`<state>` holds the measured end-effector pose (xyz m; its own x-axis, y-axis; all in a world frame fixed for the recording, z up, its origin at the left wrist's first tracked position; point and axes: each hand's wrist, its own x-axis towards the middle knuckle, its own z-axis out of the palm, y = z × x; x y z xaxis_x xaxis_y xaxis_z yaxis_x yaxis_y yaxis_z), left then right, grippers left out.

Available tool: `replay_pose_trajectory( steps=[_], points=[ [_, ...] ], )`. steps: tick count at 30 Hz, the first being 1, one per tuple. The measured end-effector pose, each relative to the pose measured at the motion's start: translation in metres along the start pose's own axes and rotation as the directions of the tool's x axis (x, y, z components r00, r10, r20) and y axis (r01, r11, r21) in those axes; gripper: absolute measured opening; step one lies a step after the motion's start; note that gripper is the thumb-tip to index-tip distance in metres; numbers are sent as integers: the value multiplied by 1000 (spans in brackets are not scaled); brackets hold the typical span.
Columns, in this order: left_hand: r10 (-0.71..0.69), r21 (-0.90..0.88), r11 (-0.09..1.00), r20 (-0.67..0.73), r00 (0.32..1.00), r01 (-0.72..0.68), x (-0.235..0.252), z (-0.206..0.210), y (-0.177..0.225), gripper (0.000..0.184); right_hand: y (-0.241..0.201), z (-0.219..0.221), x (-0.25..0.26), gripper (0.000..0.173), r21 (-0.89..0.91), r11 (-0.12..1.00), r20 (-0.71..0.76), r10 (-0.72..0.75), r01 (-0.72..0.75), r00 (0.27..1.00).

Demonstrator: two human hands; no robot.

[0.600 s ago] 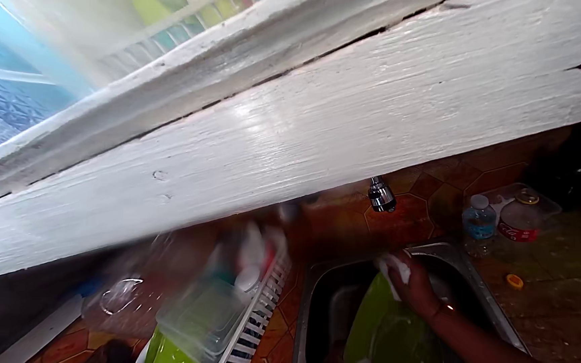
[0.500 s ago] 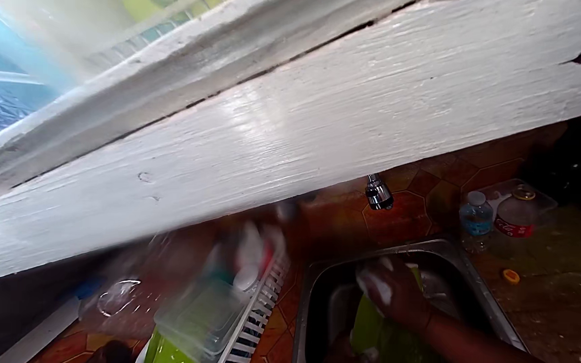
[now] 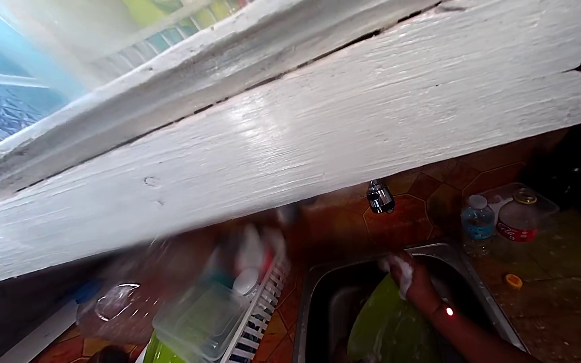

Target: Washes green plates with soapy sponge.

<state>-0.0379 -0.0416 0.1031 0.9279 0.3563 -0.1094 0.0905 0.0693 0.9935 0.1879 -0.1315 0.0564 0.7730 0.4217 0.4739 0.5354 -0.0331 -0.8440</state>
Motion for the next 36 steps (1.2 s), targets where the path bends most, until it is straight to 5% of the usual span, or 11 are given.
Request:
replay_pose_trajectory(
  steps=[4,9,12,15,17,20,26,29,32,36],
  points=[
    [-72,171,984,128,989,50,12,-10,-6,19,-27,12,-18,31,-241,848,-24,-492,472,870],
    [91,113,989,27,995,-94,21,8,-24,26,-28,28,-31,32,-137,733,38,-668,666,743],
    [34,25,999,-16,999,-33,17,7,-23,23,-14,21,-16,31,-112,882,61,-454,458,889],
    [44,-32,998,-76,996,-46,10,7,-13,23,10,10,8,27,55,997,97,49,-54,994],
    [69,-123,989,-112,991,-83,6,7,-9,21,33,5,11,33,157,933,138,304,-324,943],
    [93,-247,958,-221,971,-148,7,6,-10,24,49,3,-11,37,146,849,125,493,-507,861],
    [88,-423,867,-391,916,-263,12,-6,-9,18,38,10,-68,45,94,821,75,559,-564,826],
    [31,-469,841,-457,889,-270,17,0,-13,16,26,6,-74,55,-39,893,130,450,-449,883],
    [-16,-473,842,-501,865,-259,28,5,-17,20,4,6,-92,50,-100,988,227,135,-114,965],
    [-25,-348,926,-440,898,-145,32,26,-18,22,-11,25,-88,49,-68,960,259,-244,270,934]
  ],
)
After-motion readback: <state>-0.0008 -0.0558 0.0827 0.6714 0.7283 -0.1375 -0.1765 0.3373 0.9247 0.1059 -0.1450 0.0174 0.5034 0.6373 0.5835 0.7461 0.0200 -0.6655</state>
